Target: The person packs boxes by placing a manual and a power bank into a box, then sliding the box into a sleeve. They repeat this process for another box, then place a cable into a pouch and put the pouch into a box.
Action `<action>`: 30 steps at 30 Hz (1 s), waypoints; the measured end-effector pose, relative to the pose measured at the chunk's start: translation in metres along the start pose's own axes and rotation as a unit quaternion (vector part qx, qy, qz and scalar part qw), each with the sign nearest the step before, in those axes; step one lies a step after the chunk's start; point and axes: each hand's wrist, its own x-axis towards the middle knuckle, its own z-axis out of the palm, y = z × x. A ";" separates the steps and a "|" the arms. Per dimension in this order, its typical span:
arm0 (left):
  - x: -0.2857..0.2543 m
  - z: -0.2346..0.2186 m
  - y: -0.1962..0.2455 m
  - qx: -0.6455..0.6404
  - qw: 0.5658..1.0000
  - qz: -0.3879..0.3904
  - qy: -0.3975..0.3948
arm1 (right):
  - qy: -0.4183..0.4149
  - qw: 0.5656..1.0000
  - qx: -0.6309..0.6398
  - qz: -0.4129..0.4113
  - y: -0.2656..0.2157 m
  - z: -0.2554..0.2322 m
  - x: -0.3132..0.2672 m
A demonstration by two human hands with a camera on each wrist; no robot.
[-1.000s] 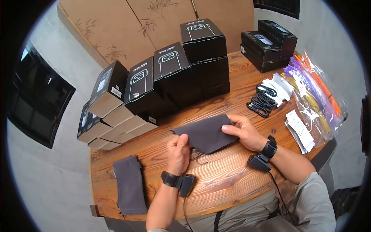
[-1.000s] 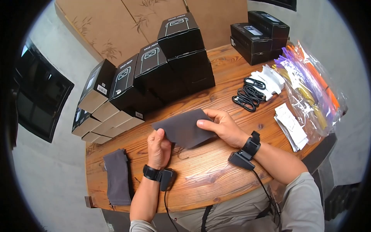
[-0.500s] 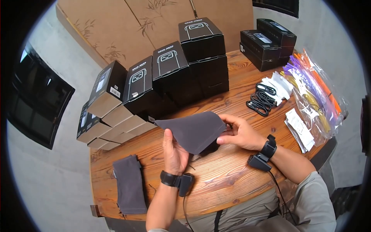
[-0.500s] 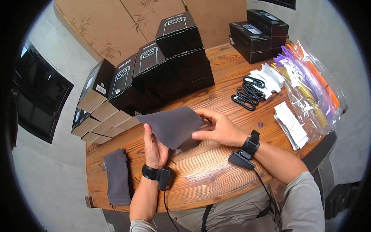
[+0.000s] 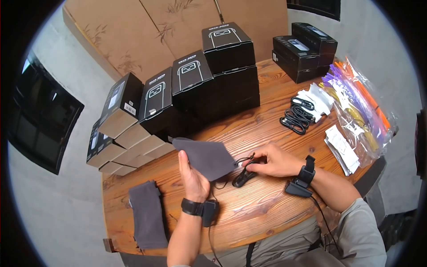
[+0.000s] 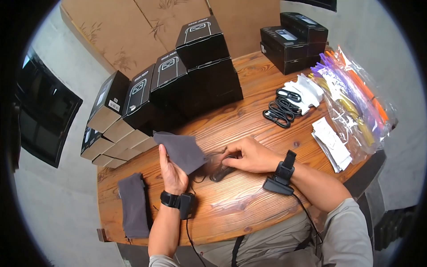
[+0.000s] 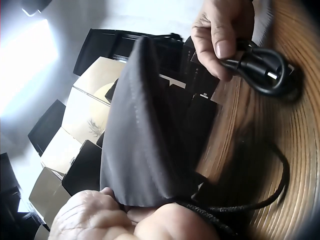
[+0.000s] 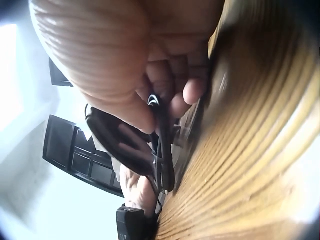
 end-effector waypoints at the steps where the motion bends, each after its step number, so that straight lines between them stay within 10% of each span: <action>1: 0.001 -0.003 -0.002 0.004 1.000 0.007 0.009 | 0.004 1.000 -0.024 0.017 0.000 -0.005 -0.001; 13: -0.005 0.016 -0.005 0.094 0.991 0.003 -0.094 | 0.485 0.838 -0.248 0.012 0.002 -0.079 -0.013; 21: -0.006 0.015 -0.005 0.098 0.990 -0.011 -0.104 | 0.406 0.801 -0.400 0.181 0.018 -0.093 -0.031; 27: -0.010 0.021 -0.006 0.103 0.989 -0.016 -0.107 | 0.448 0.781 -0.434 0.026 0.005 -0.080 -0.025; 30: -0.009 0.016 -0.006 0.100 0.988 -0.026 -0.118 | 0.350 0.910 -0.221 0.021 -0.019 -0.063 -0.017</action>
